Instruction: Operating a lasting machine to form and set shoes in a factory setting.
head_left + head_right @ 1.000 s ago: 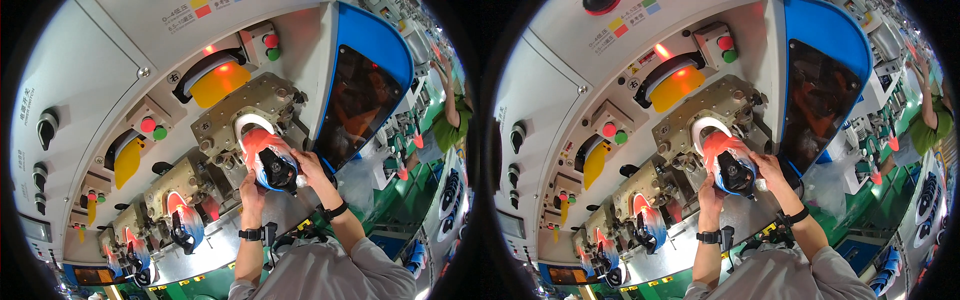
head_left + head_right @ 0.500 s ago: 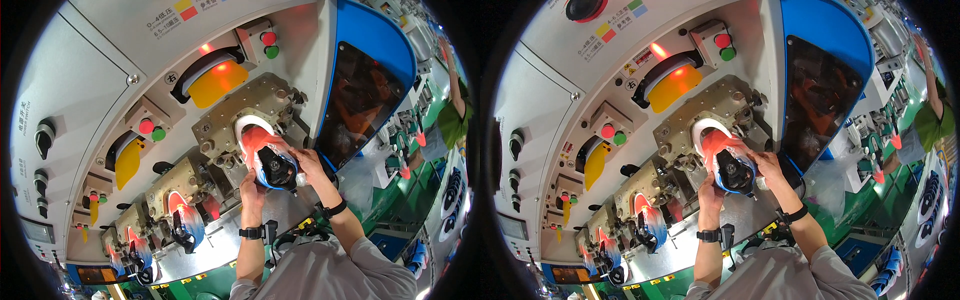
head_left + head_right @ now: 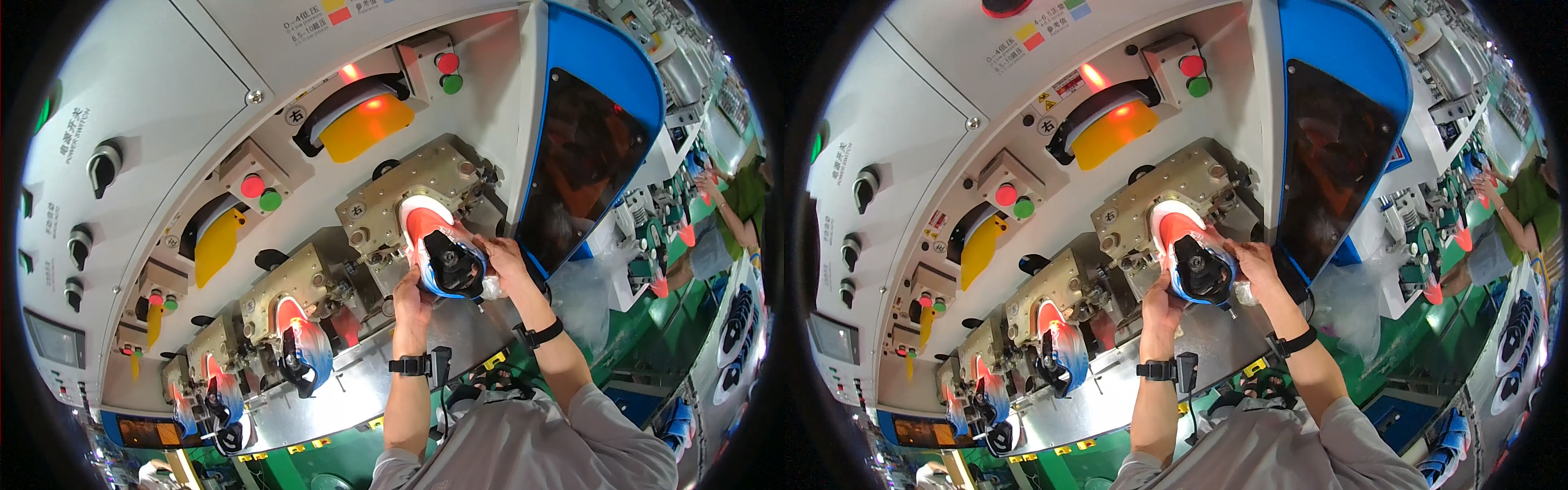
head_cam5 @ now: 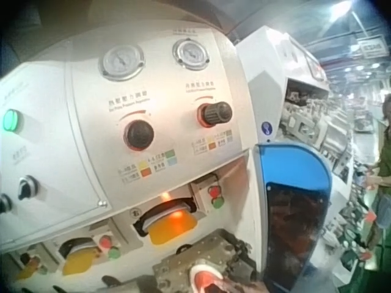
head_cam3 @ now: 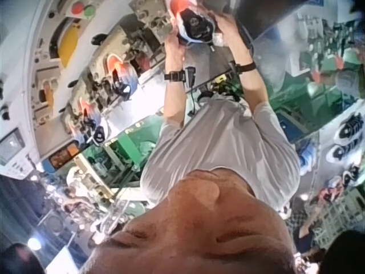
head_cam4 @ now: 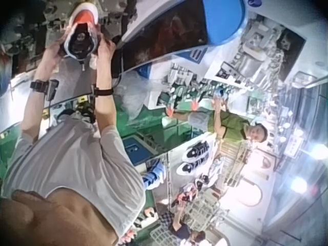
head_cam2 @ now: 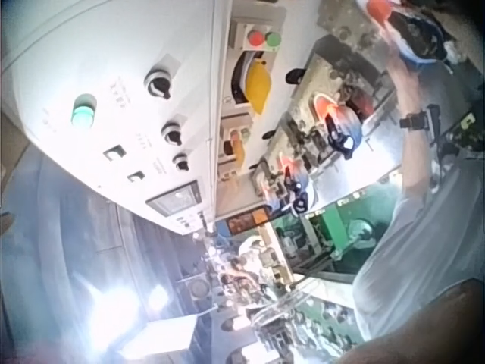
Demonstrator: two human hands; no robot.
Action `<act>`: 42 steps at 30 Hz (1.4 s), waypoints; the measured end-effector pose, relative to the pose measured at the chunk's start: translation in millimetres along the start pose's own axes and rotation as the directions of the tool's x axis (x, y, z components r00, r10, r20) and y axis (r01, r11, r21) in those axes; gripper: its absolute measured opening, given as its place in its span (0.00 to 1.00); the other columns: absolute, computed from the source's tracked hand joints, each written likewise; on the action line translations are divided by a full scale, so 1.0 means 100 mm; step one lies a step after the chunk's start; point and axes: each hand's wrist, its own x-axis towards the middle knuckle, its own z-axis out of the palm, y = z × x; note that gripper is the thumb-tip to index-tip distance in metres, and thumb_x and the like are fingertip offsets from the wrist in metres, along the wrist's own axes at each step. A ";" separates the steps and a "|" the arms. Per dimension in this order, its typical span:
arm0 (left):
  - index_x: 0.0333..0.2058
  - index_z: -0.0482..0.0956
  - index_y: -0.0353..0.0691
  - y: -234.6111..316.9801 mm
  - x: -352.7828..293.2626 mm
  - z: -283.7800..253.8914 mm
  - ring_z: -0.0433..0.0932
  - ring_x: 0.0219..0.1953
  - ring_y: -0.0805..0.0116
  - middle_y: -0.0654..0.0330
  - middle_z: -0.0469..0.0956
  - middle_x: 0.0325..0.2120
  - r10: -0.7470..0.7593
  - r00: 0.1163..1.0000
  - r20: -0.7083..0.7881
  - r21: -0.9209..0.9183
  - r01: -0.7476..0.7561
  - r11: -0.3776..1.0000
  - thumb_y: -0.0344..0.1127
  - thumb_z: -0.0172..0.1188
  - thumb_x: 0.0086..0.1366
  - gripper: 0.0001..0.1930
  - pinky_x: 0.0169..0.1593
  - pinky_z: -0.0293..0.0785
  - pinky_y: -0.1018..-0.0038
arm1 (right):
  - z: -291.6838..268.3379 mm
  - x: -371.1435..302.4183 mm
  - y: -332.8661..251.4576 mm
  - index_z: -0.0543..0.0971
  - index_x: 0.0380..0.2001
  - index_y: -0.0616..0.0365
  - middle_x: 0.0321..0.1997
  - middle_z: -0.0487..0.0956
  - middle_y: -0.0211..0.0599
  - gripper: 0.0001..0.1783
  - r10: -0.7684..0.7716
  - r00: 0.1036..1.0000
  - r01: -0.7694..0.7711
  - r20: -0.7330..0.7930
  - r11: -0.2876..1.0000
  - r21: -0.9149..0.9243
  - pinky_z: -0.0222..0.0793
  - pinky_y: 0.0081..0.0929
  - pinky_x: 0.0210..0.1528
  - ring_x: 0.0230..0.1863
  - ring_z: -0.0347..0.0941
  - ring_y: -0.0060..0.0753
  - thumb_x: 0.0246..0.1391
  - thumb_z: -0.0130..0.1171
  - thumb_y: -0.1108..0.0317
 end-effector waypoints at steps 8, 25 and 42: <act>0.48 0.75 0.33 0.00 0.01 0.01 0.82 0.40 0.62 0.57 0.81 0.41 0.015 0.999 -0.032 -0.045 -0.017 0.999 0.34 0.46 0.72 0.13 0.46 0.80 0.60 | 0.00 -0.06 -0.04 0.82 0.34 0.62 0.29 0.81 0.31 0.17 0.056 0.997 -0.055 0.048 0.998 -0.034 0.76 0.27 0.25 0.24 0.77 0.23 0.58 0.62 0.56; 0.38 0.79 0.40 -0.41 0.10 -0.23 0.74 0.30 0.68 0.60 0.76 0.28 0.338 0.941 -0.037 -0.148 -0.339 0.929 0.40 0.54 0.68 0.10 0.34 0.74 0.68 | -0.11 0.45 0.46 0.78 0.41 0.59 0.32 0.78 0.32 0.10 0.176 0.961 -0.196 0.214 0.977 0.079 0.72 0.25 0.28 0.28 0.74 0.26 0.62 0.50 0.69; 0.46 0.76 0.35 -0.03 -4.02 -3.37 0.77 0.41 0.71 0.59 0.80 0.40 0.219 0.893 -0.392 0.299 -0.101 0.949 0.49 0.53 0.70 0.20 0.44 0.74 0.71 | -0.79 0.49 1.30 0.73 0.53 0.59 0.52 0.76 0.37 0.24 -0.060 0.816 -0.181 0.575 0.918 0.352 0.65 0.29 0.62 0.52 0.72 0.33 0.63 0.54 0.52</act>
